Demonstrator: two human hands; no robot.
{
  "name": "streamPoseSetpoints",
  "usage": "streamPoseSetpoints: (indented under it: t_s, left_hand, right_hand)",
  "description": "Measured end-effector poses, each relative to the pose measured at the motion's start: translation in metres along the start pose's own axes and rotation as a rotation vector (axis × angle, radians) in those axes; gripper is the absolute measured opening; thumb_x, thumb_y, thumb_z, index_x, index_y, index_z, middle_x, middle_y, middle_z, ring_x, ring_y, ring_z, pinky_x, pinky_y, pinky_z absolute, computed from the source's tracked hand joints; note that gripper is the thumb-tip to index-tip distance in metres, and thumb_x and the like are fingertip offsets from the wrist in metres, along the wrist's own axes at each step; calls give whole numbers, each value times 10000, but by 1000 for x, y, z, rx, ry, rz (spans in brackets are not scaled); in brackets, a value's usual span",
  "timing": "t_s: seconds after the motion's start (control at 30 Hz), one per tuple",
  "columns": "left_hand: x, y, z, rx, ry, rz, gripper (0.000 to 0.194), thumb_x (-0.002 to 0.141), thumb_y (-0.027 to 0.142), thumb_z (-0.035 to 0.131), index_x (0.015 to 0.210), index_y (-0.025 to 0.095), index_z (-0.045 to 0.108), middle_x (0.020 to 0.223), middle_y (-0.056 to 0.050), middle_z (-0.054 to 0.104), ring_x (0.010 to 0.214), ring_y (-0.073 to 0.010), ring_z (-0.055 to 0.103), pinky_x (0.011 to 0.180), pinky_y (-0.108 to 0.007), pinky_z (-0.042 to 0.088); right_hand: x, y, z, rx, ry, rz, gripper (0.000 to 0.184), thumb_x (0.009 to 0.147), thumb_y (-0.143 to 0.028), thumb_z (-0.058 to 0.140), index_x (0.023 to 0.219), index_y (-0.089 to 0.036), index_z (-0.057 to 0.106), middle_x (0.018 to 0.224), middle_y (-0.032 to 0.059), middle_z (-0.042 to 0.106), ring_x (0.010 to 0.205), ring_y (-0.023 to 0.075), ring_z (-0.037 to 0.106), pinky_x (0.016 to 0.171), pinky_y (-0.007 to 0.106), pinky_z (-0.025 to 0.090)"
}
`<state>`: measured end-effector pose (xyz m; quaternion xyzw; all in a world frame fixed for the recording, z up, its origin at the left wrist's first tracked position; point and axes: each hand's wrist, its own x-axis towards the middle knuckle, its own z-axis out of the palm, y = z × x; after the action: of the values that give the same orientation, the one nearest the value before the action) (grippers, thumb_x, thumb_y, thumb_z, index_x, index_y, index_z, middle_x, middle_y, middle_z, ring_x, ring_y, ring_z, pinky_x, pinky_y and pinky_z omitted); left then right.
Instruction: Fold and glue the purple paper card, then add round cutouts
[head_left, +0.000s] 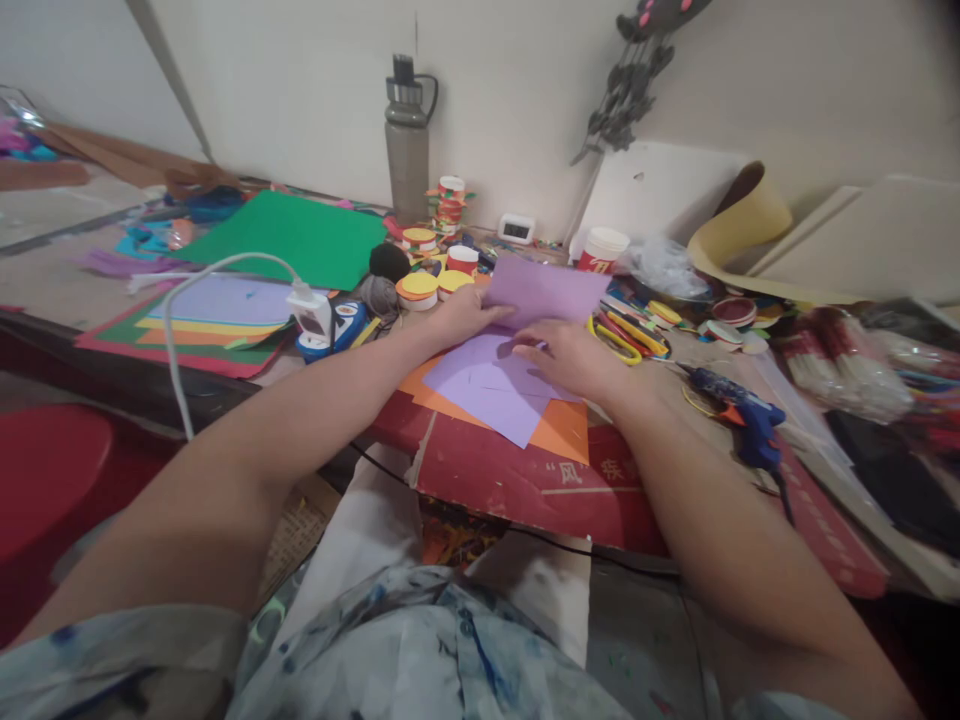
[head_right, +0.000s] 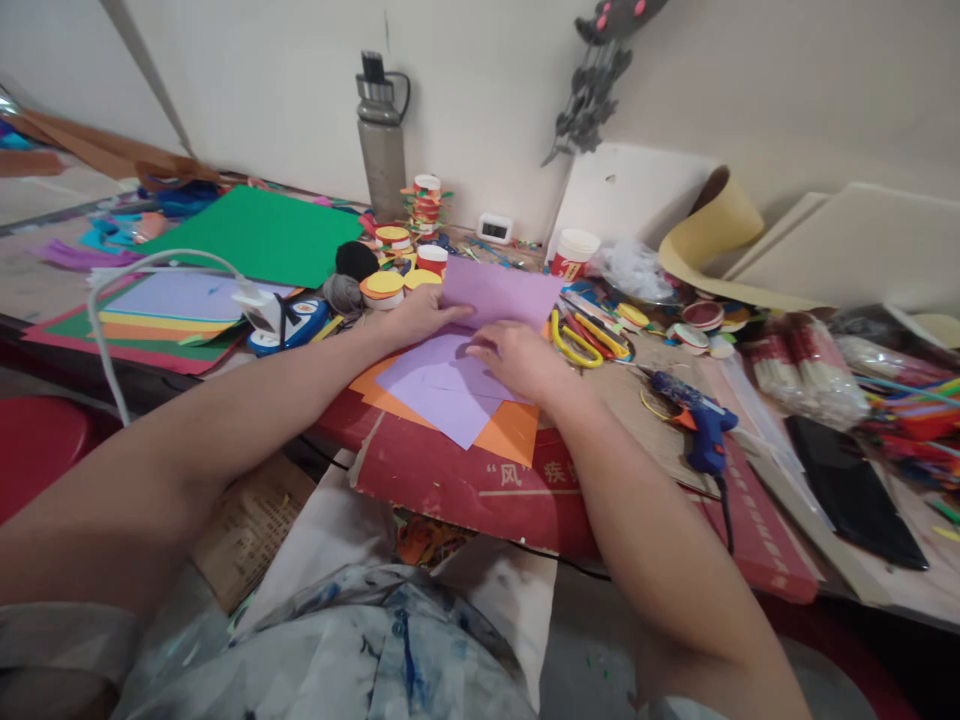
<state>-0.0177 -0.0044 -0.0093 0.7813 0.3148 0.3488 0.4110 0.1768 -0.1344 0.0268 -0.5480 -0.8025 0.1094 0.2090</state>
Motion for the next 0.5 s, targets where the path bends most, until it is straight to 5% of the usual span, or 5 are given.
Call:
streamPoseSetpoints:
  t_s: [0.17, 0.3, 0.4, 0.5]
  left_hand:
    - [-1, -2, -6, 71, -62, -69, 356, 788, 461, 875, 899, 128, 815, 819, -39, 764, 710, -149, 617, 715, -277, 489]
    - [-2, 5, -9, 171, -3, -124, 360, 819, 445, 845, 668, 166, 674, 637, 21, 616, 617, -126, 501, 654, -285, 403]
    - [-4, 12, -9, 230, 23, -152, 432, 835, 411, 857, 592, 188, 577, 580, 34, 550, 591, -119, 452, 627, -289, 361]
    - [-7, 15, -7, 181, 15, -110, 355, 871, 362, 842, 644, 176, 642, 665, 8, 646, 633, -131, 514, 660, -286, 402]
  right_hand:
    - [1, -8, -3, 9, 146, 111, 225, 1011, -324, 673, 884, -195, 807, 856, 73, 795, 772, 208, 664, 757, 335, 461]
    - [-2, -14, -10, 2, 294, 126, 355, 1014, -378, 641, 697, -221, 661, 691, 31, 684, 676, 188, 582, 707, 330, 397]
    - [-14, -12, -18, -57, 403, 55, 441, 1043, -435, 539, 642, -251, 556, 692, 50, 653, 726, 222, 612, 768, 361, 438]
    - [-39, 1, -35, -162, 571, 39, 301, 993, -433, 565, 748, -261, 596, 854, 89, 716, 900, 273, 662, 893, 411, 495]
